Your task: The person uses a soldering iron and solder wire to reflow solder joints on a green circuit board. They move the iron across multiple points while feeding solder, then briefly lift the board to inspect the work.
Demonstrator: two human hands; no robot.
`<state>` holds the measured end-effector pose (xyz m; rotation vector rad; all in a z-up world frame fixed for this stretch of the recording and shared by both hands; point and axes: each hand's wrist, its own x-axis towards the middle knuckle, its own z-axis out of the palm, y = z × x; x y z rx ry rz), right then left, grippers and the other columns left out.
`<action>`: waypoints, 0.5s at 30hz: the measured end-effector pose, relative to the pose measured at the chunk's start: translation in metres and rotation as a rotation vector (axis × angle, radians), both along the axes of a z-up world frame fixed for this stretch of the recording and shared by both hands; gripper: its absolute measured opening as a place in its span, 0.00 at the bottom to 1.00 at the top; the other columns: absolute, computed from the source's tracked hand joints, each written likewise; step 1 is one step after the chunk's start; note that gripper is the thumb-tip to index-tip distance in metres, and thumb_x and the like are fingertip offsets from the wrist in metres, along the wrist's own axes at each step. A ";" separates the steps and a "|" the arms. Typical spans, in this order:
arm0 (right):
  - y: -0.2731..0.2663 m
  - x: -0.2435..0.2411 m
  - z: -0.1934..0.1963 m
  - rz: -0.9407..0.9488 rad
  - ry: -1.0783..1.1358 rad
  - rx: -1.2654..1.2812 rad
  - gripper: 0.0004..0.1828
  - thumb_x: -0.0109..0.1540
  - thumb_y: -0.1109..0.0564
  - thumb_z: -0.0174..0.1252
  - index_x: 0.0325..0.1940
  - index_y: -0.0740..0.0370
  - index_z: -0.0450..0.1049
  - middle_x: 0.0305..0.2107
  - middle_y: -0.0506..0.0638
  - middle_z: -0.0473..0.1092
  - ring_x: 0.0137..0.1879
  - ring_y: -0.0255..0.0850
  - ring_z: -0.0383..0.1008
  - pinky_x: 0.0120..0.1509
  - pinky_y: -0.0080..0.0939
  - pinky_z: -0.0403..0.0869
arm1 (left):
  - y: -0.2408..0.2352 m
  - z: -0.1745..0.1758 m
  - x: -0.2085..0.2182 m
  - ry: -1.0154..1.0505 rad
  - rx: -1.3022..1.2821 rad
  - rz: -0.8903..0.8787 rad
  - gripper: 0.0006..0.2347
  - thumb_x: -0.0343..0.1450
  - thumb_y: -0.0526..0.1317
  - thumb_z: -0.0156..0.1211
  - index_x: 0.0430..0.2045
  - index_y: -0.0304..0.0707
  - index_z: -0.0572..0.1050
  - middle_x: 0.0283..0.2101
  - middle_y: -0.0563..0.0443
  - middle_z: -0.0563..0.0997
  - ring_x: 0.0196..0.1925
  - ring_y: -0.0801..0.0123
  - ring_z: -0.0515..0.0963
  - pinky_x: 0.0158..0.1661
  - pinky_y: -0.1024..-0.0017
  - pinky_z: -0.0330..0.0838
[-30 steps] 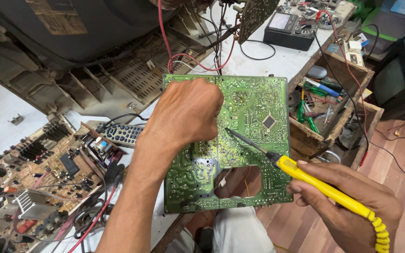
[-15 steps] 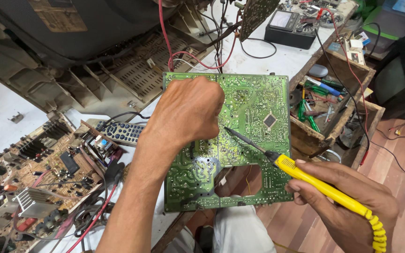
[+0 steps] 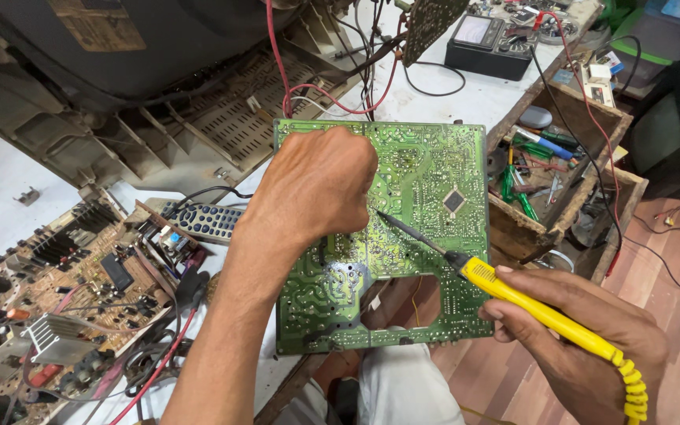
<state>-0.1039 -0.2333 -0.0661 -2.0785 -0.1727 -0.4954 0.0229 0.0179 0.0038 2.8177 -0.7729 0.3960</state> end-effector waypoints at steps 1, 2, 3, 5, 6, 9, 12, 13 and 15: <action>0.001 0.000 0.000 -0.002 -0.002 0.002 0.18 0.52 0.66 0.69 0.47 0.69 0.80 0.38 0.58 0.80 0.33 0.38 0.83 0.35 0.32 0.81 | 0.000 0.000 0.000 -0.001 -0.002 -0.003 0.05 0.47 0.31 0.65 0.09 0.29 0.76 0.21 0.29 0.77 0.25 0.37 0.79 0.28 0.49 0.73; 0.001 0.000 -0.001 -0.003 -0.003 0.004 0.19 0.52 0.66 0.69 0.47 0.69 0.80 0.38 0.58 0.80 0.33 0.38 0.83 0.35 0.32 0.81 | 0.001 0.000 0.001 -0.001 -0.004 -0.005 0.05 0.47 0.31 0.65 0.09 0.29 0.76 0.21 0.29 0.77 0.25 0.37 0.79 0.28 0.49 0.73; 0.002 0.000 -0.001 -0.005 -0.004 0.007 0.19 0.52 0.66 0.69 0.47 0.70 0.80 0.39 0.58 0.80 0.33 0.38 0.83 0.35 0.32 0.81 | 0.001 0.000 0.001 -0.001 -0.007 -0.008 0.05 0.47 0.31 0.65 0.09 0.29 0.76 0.21 0.29 0.77 0.24 0.36 0.79 0.28 0.49 0.73; 0.002 0.000 -0.001 -0.002 -0.001 0.016 0.19 0.52 0.66 0.69 0.47 0.70 0.80 0.39 0.58 0.80 0.33 0.38 0.83 0.35 0.32 0.81 | 0.001 0.000 0.001 -0.001 0.001 -0.006 0.05 0.47 0.31 0.65 0.09 0.29 0.76 0.21 0.29 0.77 0.24 0.37 0.78 0.28 0.49 0.73; 0.002 0.000 -0.001 -0.001 0.000 0.021 0.19 0.52 0.66 0.69 0.47 0.70 0.80 0.39 0.58 0.80 0.33 0.38 0.83 0.35 0.32 0.81 | 0.001 0.000 0.001 0.000 0.005 -0.005 0.05 0.47 0.31 0.65 0.09 0.29 0.76 0.21 0.29 0.77 0.24 0.37 0.78 0.28 0.49 0.73; 0.002 0.000 -0.001 0.001 -0.001 0.017 0.19 0.52 0.67 0.69 0.47 0.70 0.80 0.39 0.58 0.80 0.33 0.38 0.83 0.35 0.31 0.81 | 0.000 0.000 0.001 0.039 0.014 0.024 0.04 0.47 0.30 0.64 0.09 0.29 0.75 0.20 0.30 0.77 0.23 0.39 0.79 0.28 0.50 0.73; 0.002 0.000 -0.002 0.003 0.001 0.038 0.19 0.52 0.67 0.69 0.48 0.70 0.80 0.39 0.58 0.80 0.33 0.38 0.83 0.34 0.31 0.81 | -0.001 0.000 0.000 0.030 0.001 0.011 0.04 0.47 0.29 0.64 0.08 0.30 0.76 0.20 0.30 0.77 0.23 0.39 0.78 0.28 0.50 0.72; 0.002 0.000 -0.002 0.008 -0.007 0.039 0.19 0.52 0.67 0.69 0.48 0.70 0.80 0.39 0.58 0.80 0.33 0.37 0.83 0.34 0.31 0.81 | -0.001 0.000 0.000 0.030 0.000 0.010 0.04 0.47 0.30 0.65 0.08 0.30 0.75 0.20 0.30 0.77 0.23 0.39 0.78 0.28 0.50 0.72; 0.002 0.001 -0.002 0.018 -0.025 0.040 0.19 0.52 0.67 0.69 0.48 0.70 0.80 0.38 0.58 0.80 0.33 0.37 0.83 0.34 0.31 0.80 | -0.001 0.001 0.000 0.028 -0.001 0.009 0.05 0.46 0.30 0.65 0.08 0.29 0.75 0.20 0.30 0.77 0.23 0.39 0.78 0.28 0.50 0.72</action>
